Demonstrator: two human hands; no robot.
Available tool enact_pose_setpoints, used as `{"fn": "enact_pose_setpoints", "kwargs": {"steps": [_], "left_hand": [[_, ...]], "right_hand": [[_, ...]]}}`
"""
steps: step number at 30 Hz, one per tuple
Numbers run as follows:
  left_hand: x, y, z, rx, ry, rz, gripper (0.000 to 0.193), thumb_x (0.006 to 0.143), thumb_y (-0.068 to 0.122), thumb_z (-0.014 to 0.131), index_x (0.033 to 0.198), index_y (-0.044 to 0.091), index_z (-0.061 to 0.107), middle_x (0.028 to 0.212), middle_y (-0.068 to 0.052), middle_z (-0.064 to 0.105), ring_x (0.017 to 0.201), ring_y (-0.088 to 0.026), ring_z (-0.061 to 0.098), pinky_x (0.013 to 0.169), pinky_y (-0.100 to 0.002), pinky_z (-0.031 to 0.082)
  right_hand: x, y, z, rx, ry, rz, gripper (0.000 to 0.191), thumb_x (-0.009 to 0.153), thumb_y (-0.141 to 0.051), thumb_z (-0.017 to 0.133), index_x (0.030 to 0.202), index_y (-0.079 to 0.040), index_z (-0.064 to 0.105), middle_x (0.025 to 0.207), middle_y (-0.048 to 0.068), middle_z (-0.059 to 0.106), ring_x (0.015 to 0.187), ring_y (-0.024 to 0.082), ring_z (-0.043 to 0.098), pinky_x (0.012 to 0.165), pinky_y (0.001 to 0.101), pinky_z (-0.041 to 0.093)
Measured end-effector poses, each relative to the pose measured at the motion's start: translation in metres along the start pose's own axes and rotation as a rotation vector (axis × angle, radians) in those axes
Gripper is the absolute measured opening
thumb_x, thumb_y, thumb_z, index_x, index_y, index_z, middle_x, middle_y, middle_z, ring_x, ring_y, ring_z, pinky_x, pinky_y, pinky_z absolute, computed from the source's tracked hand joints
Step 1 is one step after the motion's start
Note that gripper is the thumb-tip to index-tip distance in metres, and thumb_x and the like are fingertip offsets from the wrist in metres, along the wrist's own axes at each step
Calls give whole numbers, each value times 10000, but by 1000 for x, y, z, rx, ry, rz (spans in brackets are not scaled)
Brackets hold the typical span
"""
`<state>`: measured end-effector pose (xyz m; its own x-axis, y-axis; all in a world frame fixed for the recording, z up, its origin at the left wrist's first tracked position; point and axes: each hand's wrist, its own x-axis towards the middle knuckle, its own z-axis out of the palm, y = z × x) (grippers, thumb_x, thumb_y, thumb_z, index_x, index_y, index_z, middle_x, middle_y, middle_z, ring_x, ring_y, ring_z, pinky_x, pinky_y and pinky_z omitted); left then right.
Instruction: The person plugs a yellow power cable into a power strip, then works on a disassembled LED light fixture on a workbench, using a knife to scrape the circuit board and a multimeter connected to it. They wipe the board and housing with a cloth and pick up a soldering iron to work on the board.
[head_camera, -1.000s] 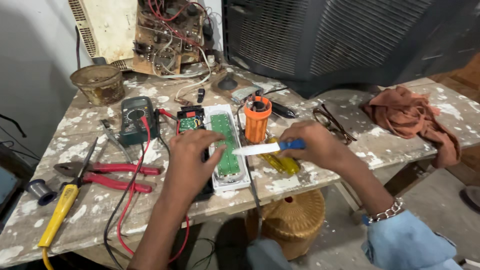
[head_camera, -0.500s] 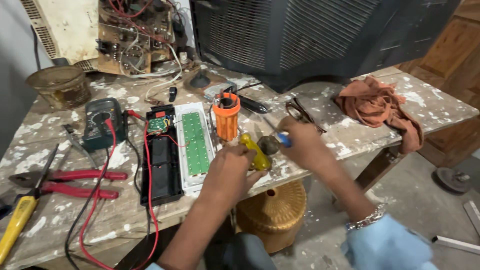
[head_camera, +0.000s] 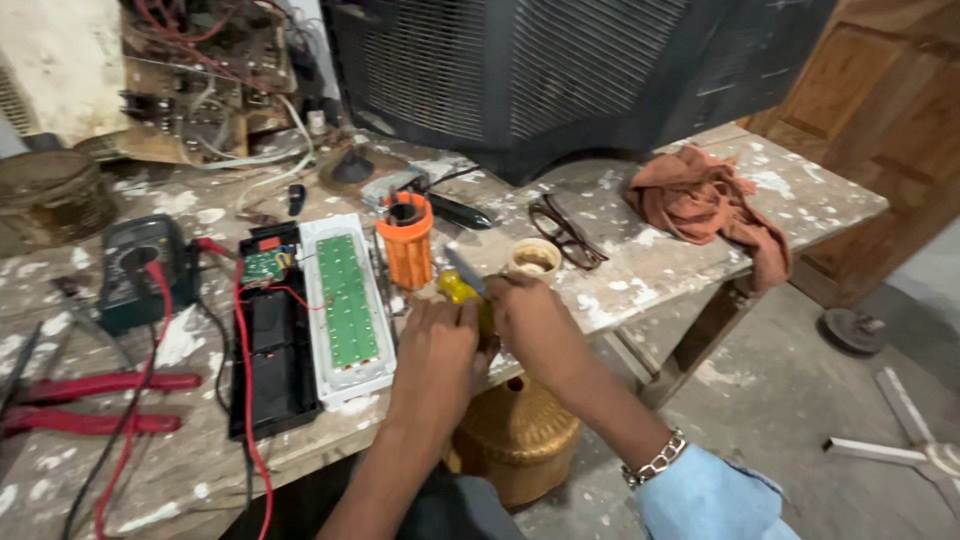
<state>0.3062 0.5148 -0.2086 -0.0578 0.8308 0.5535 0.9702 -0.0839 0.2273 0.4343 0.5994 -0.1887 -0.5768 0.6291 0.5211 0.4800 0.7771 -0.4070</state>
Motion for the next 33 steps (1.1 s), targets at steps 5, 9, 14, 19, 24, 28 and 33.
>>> {"fn": "enact_pose_setpoints", "kwargs": {"steps": [5, 9, 14, 19, 24, 28, 33], "left_hand": [[-5, 9, 7, 309, 77, 47, 567, 701, 232, 770, 1204, -14, 681, 1111, -179, 699, 1231, -328, 555, 1099, -593, 288], [-5, 4, 12, 296, 89, 26, 569, 735, 268, 741, 1242, 19, 676, 1279, -185, 625, 1360, -345, 423, 1141, -661, 199], [-5, -4, 18, 207, 271, 108, 462, 856, 285, 673, 1205, -16, 688, 1398, -216, 537, 1411, -402, 357, 1152, -703, 165], [-6, -3, 19, 452, 222, 128, 426, 872, 186, 605, 1265, 31, 661, 1491, -177, 489, 1465, -388, 329, 1168, -685, 169], [-1, 9, 15, 294, 229, 151, 484, 861, 245, 653, 1286, 15, 621, 1447, -214, 483, 1429, -411, 343, 1128, -707, 182], [21, 40, 24, 76, 249, 277, 537, 842, 300, 699, 1292, 17, 623, 1412, -205, 509, 1389, -366, 394, 1124, -648, 247], [68, 101, 59, 54, 132, 365, 445, 851, 260, 698, 1224, 20, 660, 1256, -154, 604, 1297, -292, 503, 1114, -539, 339]], "right_hand": [[-8, 0, 0, 12, 22, -19, 248, 863, 10, 582, 1095, 4, 671, 980, 272, 661, 903, 468, 657, 766, 503, 540], [-7, 0, -4, -5, 2, -4, 279, 823, 11, 599, 1089, -12, 681, 973, 247, 663, 910, 437, 657, 777, 486, 540], [-8, 3, 0, -116, 140, -203, 253, 809, 3, 639, 1056, -16, 692, 1058, 183, 684, 1029, 403, 617, 889, 467, 516], [-12, 11, 5, -170, 225, -304, 223, 800, -16, 686, 1022, -36, 702, 1075, 140, 695, 1051, 366, 625, 917, 446, 515], [8, 59, -43, -281, 444, -196, 194, 787, -14, 736, 978, -42, 756, 984, 132, 720, 977, 344, 656, 909, 444, 524], [9, 105, -89, -273, 513, -104, 126, 843, -18, 719, 965, -41, 742, 1012, 135, 732, 899, 307, 681, 805, 417, 539], [-5, 132, -114, -280, 468, 80, 150, 830, -40, 735, 979, -52, 749, 881, 134, 713, 827, 278, 701, 760, 400, 552]]}}
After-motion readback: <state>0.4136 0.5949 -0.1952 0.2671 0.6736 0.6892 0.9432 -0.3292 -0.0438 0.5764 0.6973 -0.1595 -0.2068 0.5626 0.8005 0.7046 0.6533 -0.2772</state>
